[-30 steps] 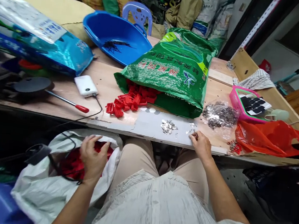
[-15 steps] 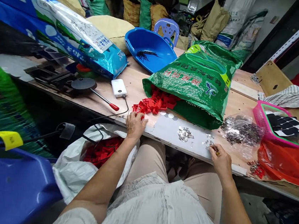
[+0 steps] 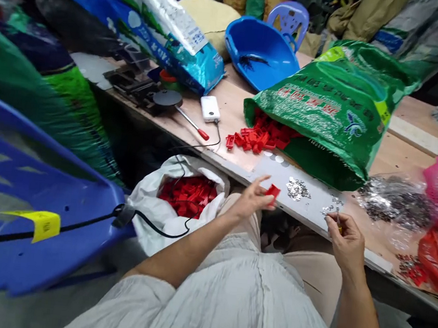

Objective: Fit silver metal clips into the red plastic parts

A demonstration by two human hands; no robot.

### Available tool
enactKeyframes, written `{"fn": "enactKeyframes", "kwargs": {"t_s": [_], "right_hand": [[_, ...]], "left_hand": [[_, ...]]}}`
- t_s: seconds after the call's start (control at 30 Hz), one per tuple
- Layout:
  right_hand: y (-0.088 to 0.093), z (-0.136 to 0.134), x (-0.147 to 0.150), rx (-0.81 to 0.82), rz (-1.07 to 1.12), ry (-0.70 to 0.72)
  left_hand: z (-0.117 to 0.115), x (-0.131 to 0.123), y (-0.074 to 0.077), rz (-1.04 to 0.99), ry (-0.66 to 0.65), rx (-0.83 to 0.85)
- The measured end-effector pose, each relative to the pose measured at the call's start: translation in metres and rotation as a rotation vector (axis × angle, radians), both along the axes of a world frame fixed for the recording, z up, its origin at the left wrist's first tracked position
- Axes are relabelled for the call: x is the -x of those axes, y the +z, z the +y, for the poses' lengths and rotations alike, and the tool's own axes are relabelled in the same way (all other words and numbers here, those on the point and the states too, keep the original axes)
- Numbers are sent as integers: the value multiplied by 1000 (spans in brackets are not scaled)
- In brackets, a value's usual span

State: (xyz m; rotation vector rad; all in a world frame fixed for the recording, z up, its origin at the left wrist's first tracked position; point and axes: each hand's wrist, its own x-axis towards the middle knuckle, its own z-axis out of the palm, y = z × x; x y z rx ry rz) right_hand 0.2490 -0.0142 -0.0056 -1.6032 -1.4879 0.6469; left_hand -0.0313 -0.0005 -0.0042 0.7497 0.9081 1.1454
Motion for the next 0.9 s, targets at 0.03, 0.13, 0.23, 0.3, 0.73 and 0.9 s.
{"fn": "enactKeyframes", "kwargs": {"t_s": [0.03,0.13,0.23,0.3,0.73,0.9], "right_hand": [[2,-2,5,14,9,37],[7,-11,22,58,22,141],[11,-19,33,64,82,194],[12,-23,36,73,111,211],[32,-30,50,96,36,239],[37,-31,51,49,19,229]], "left_hand": [[-9,-10,1,-157,-76,75],[-30,-29,-1,-421,-283,222],[-41,-35,-5,-505,-350,274],[-43,-36,-7,-500,-343,279],[-32,-33,6,-478,-152,259],[-31,-38,3,-240,-124,76]]}}
